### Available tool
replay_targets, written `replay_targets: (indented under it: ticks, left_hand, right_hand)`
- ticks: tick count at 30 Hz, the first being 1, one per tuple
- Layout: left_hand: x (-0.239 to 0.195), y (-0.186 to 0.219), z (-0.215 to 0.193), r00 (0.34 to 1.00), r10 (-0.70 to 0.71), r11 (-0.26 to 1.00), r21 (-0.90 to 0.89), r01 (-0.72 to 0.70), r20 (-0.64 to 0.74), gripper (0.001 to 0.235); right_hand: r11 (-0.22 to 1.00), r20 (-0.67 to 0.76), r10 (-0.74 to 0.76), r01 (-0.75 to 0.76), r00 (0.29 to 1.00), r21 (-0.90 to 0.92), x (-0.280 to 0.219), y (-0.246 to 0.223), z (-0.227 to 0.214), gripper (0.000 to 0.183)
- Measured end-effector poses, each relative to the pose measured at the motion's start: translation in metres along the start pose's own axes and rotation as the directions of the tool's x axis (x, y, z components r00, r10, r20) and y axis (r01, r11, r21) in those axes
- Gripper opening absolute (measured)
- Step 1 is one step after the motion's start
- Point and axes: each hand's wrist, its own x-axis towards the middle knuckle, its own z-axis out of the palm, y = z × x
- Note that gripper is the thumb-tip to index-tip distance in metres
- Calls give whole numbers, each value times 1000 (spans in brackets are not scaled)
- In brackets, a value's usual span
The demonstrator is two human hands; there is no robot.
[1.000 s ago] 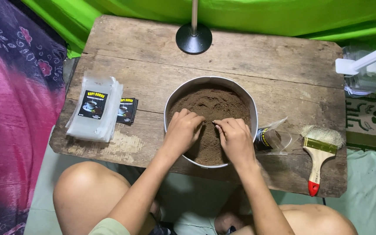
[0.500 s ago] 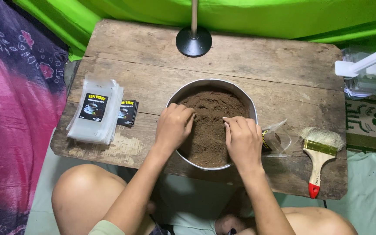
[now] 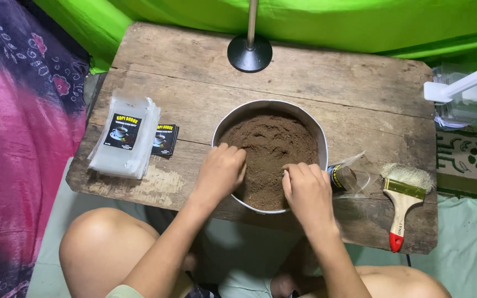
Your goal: The person scoops brown powder from a metal bowl using a spoon and transfers it into a small plastic bag. They repeat this scooping and filling process multiple times while sitting at a wooden table.
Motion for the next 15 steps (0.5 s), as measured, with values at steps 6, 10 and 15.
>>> replay_targets:
  ticks: [6,10,15]
  left_hand:
    - [5,26,-34,977,-8,934,-347,83,213,18]
    - [7,17,-51,963,-53,922,-356,149,265,16]
    - [2,29,-36,855,-55,891,-361,275,515,20]
  right_hand:
    - [975,99,-16,-6,995,220,3,-4,-4,10]
    - [957,198,-15,-43,980,286,3,0,-30,12]
    - [898,326,-8,-136,946,418,1,2,-16,14]
